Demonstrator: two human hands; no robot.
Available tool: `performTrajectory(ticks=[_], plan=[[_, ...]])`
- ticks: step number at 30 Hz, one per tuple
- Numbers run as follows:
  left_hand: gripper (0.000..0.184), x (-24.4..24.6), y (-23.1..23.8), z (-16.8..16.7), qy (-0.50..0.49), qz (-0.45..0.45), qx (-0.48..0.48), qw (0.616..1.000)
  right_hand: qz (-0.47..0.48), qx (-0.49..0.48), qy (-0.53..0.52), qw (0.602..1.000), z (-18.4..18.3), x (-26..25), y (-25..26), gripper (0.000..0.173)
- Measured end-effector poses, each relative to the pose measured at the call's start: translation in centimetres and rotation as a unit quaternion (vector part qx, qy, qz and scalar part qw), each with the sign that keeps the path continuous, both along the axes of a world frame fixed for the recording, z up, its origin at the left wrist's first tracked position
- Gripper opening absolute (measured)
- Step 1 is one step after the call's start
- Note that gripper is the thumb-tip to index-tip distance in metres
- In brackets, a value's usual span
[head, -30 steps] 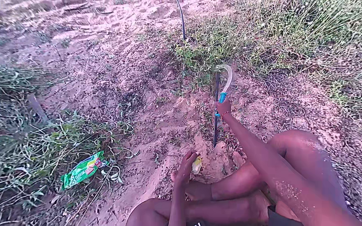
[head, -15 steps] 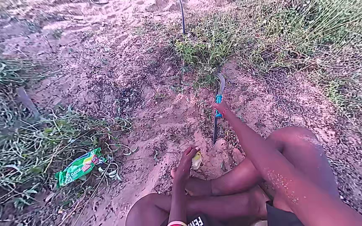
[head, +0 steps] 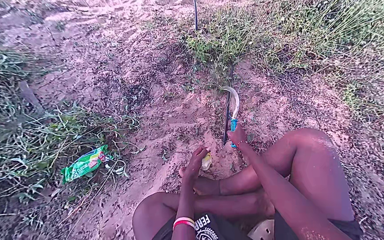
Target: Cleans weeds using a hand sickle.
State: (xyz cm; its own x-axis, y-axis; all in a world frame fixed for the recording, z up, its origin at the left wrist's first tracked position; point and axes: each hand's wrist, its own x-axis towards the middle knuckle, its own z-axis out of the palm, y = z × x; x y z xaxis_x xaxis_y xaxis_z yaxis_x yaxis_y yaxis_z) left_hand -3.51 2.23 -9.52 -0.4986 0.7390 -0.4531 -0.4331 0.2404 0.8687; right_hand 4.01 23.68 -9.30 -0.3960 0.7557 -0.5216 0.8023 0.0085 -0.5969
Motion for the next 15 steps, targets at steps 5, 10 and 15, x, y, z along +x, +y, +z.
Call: performTrajectory(ticks=[5,10,15], plan=[[0.026,0.0,-0.3,0.0,0.006,0.004,0.004,1.000,-0.017,-0.009,0.041,0.999,0.9,1.4,-1.2,0.058],[0.028,0.1,-0.3,0.2,-0.008,0.012,-0.003,1.000,-0.084,0.021,0.115,0.990,2.4,-1.4,0.4,0.053],[0.028,-0.1,-0.2,0.2,-0.025,0.020,0.001,0.999,-0.135,0.062,0.155,0.977,4.8,-8.9,4.6,0.060]])
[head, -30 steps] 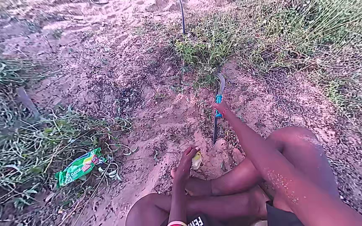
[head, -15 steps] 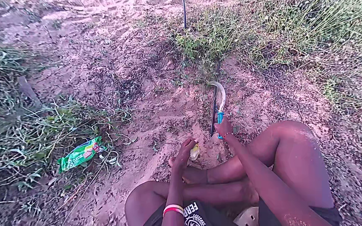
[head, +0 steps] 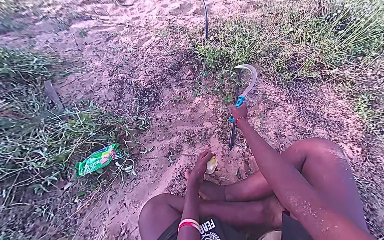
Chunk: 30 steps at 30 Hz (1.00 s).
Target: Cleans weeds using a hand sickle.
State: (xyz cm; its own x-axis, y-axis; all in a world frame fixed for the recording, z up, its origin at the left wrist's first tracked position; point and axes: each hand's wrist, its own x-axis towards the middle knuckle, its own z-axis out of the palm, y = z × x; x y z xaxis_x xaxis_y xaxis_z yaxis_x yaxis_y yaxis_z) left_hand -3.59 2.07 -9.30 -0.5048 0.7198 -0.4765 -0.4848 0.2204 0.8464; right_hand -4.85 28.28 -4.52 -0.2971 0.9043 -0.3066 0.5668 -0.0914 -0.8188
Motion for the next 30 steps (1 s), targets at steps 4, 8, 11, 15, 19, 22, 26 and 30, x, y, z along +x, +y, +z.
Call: performTrajectory(ticks=[4,8,11,15,19,22,26,30], plan=[[0.026,-0.3,-0.1,0.0,-0.008,-0.018,0.009,1.000,0.184,0.007,-0.136,0.974,-0.8,-2.3,-0.2,0.061],[0.024,-0.6,0.0,-0.2,0.004,-0.092,0.009,0.996,0.317,0.047,-0.274,0.907,-1.7,2.7,-6.0,0.070],[0.024,-0.5,0.0,-0.6,0.019,-0.129,0.005,0.991,0.342,0.060,-0.302,0.888,-2.3,8.0,-8.0,0.072],[0.023,-0.3,0.0,-0.4,0.022,-0.121,-0.009,0.992,0.350,0.079,-0.308,0.881,-1.0,11.1,-8.5,0.064],[0.024,-0.3,-0.3,-0.2,0.020,-0.109,0.000,0.994,0.330,0.126,-0.239,0.905,0.8,10.8,-8.5,0.063],[0.025,-0.4,-0.2,-0.3,0.012,-0.110,0.000,0.994,0.315,0.180,-0.196,0.911,1.7,10.8,-7.8,0.059],[0.025,-0.4,-0.2,-0.5,0.014,-0.115,-0.001,0.993,0.293,0.195,-0.205,0.913,1.6,10.4,-7.2,0.058],[0.025,-0.5,-0.1,-1.0,0.010,-0.121,0.007,0.993,0.268,0.143,-0.292,0.907,2.3,8.4,-8.5,0.062]])
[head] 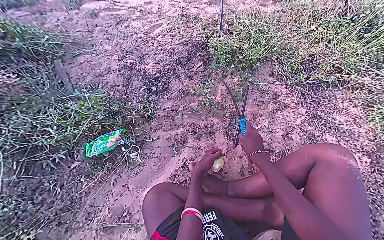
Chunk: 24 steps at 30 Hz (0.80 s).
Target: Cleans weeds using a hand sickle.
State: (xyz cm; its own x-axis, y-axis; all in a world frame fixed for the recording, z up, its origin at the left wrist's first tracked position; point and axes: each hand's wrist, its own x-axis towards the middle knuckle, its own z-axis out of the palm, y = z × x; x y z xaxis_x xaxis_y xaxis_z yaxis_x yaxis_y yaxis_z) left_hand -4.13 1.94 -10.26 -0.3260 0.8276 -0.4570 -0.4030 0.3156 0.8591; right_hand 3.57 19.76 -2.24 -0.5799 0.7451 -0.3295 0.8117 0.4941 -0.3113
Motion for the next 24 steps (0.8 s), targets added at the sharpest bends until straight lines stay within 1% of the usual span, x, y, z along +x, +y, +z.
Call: performTrajectory(ticks=[2,4,6,7,8,9,10,11,13,14,15,16,17,18,19,20,21,22,23,24], plan=[[0.025,-0.1,0.0,-0.2,-0.004,-0.007,0.000,1.000,0.001,-0.046,-0.029,0.999,0.3,-1.6,-2.0,0.064],[0.022,0.2,0.2,0.6,0.003,0.003,-0.006,1.000,0.057,-0.090,-0.052,0.993,1.3,-3.9,-4.5,0.065],[0.020,1.4,-0.9,3.2,0.048,0.069,-0.050,0.995,0.176,-0.110,-0.060,0.976,3.3,-6.1,-7.4,0.065],[0.024,2.7,-2.2,4.6,0.074,0.122,-0.089,0.986,0.252,-0.112,-0.060,0.959,4.3,-6.9,-9.0,0.065],[0.027,4.2,-3.5,5.2,0.090,0.190,-0.119,0.970,0.325,-0.106,-0.054,0.938,5.2,-7.6,-10.7,0.063],[0.030,5.7,-5.1,4.8,0.092,0.247,-0.101,0.959,0.385,-0.100,-0.041,0.916,5.9,-8.2,-12.3,0.061],[0.033,6.3,-6.1,4.7,0.078,0.263,-0.091,0.957,0.427,-0.100,-0.028,0.898,6.6,-8.6,-14.0,0.060],[0.032,6.3,-6.5,5.1,0.067,0.248,-0.100,0.961,0.451,-0.104,-0.010,0.886,6.9,-8.7,-15.4,0.060],[0.016,5.1,-5.7,7.6,0.073,0.163,-0.139,0.974,0.464,-0.109,0.025,0.879,6.8,-8.5,-17.4,0.060],[0.014,4.8,-5.3,8.6,0.069,0.124,-0.157,0.977,0.454,-0.111,0.038,0.883,6.6,-8.2,-17.8,0.059],[0.015,5.0,-5.4,8.4,0.073,0.120,-0.172,0.975,0.434,-0.115,0.045,0.892,6.3,-7.8,-17.7,0.060],[0.021,5.8,-6.0,6.9,0.074,0.162,-0.177,0.968,0.403,-0.120,0.047,0.906,6.0,-7.4,-17.2,0.060],[0.030,7.0,-7.0,4.8,0.066,0.233,-0.159,0.957,0.365,-0.122,0.053,0.922,5.6,-6.8,-16.4,0.059],[0.038,7.6,-7.6,3.3,0.061,0.273,-0.122,0.952,0.319,-0.122,0.061,0.938,5.0,-6.2,-15.3,0.059],[0.041,7.4,-7.3,3.1,0.058,0.280,-0.090,0.954,0.266,-0.122,0.080,0.953,4.4,-5.5,-14.0,0.059],[0.037,6.4,-6.2,3.9,0.073,0.255,-0.074,0.961,0.208,-0.123,0.109,0.964,3.6,-5.0,-12.6,0.058],[0.033,4.7,-4.7,5.3,0.088,0.181,-0.078,0.976,0.147,-0.124,0.145,0.971,2.8,-4.7,-11.2,0.058],[0.031,3.0,-3.0,6.2,0.088,0.081,-0.083,0.989,0.089,-0.124,0.168,0.974,2.4,-4.6,-9.9,0.057],[0.027,1.9,-1.7,6.1,0.081,0.017,-0.073,0.994,0.038,-0.118,0.176,0.977,2.5,-4.7,-8.6,0.055],[0.023,1.1,-0.8,4.4,0.089,-0.023,-0.054,0.994,-0.005,-0.114,0.170,0.979,3.1,-5.2,-7.3,0.055]])
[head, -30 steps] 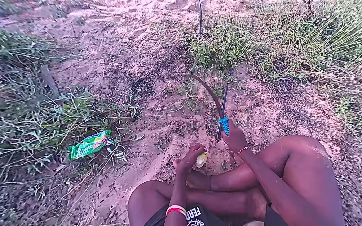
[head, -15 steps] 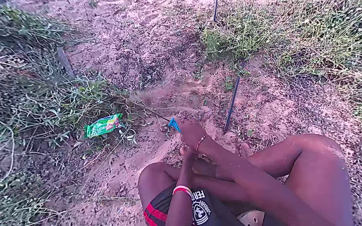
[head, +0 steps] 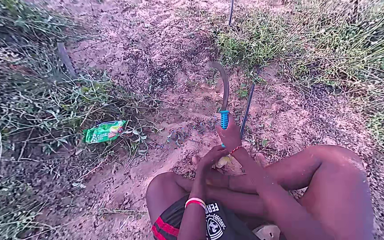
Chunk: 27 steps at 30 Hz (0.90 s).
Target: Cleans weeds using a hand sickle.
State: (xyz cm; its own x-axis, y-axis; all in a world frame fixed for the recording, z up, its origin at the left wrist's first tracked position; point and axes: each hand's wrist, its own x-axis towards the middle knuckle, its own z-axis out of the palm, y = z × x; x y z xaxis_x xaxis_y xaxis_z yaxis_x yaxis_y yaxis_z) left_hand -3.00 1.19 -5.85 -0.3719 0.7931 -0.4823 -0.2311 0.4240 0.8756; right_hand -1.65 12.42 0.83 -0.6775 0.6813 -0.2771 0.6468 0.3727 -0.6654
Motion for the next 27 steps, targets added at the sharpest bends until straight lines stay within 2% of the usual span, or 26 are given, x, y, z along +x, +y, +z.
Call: performTrajectory(ticks=[2,5,10,11,14,17,21,23,24,25,26,27], plan=[[0.024,-0.9,0.9,-3.1,-0.007,-0.033,0.022,0.999,-0.057,0.001,-0.025,0.998,0.8,-1.7,2.1,0.057],[0.025,-0.9,0.8,-3.6,-0.017,-0.033,0.039,0.999,-0.067,0.005,-0.036,0.997,0.6,-4.9,4.0,0.064],[0.025,-0.8,0.7,-2.1,-0.031,-0.020,0.006,0.999,0.136,0.005,-0.134,0.981,-0.3,-7.1,2.3,0.061],[0.025,-0.7,0.7,-1.7,-0.029,-0.026,0.001,0.999,0.147,-0.002,-0.135,0.980,-0.8,-6.6,2.0,0.062],[0.024,-1.0,0.8,-1.8,-0.011,-0.032,0.006,0.999,0.084,-0.042,-0.032,0.995,-1.5,-5.3,2.7,0.058],[0.024,-0.8,0.8,-2.9,-0.017,-0.034,0.025,0.999,-0.010,-0.004,0.094,0.996,0.3,-4.5,4.9,0.051],[0.024,-0.9,1.0,-3.7,-0.034,-0.073,0.026,0.996,-0.122,0.073,0.280,0.949,1.4,-7.0,9.1,0.050],[0.024,-1.0,1.1,-3.7,-0.029,-0.082,0.021,0.996,-0.174,0.070,0.299,0.936,-0.1,-10.0,11.3,0.054],[0.024,-1.0,1.2,-3.7,-0.026,-0.085,0.019,0.996,-0.181,0.053,0.263,0.946,-1.8,-11.3,12.4,0.054],[0.024,-0.8,1.1,-4.0,-0.022,-0.087,0.018,0.996,-0.161,0.016,0.183,0.970,-3.9,-11.9,13.1,0.053],[0.025,-0.7,1.0,-4.0,-0.018,-0.087,0.017,0.996,-0.107,-0.029,0.073,0.991,-5.9,-12.0,13.6,0.051],[0.025,-0.6,1.0,-3.7,-0.019,-0.088,0.015,0.996,-0.041,-0.077,-0.028,0.996,-7.4,-11.5,13.8,0.051]])
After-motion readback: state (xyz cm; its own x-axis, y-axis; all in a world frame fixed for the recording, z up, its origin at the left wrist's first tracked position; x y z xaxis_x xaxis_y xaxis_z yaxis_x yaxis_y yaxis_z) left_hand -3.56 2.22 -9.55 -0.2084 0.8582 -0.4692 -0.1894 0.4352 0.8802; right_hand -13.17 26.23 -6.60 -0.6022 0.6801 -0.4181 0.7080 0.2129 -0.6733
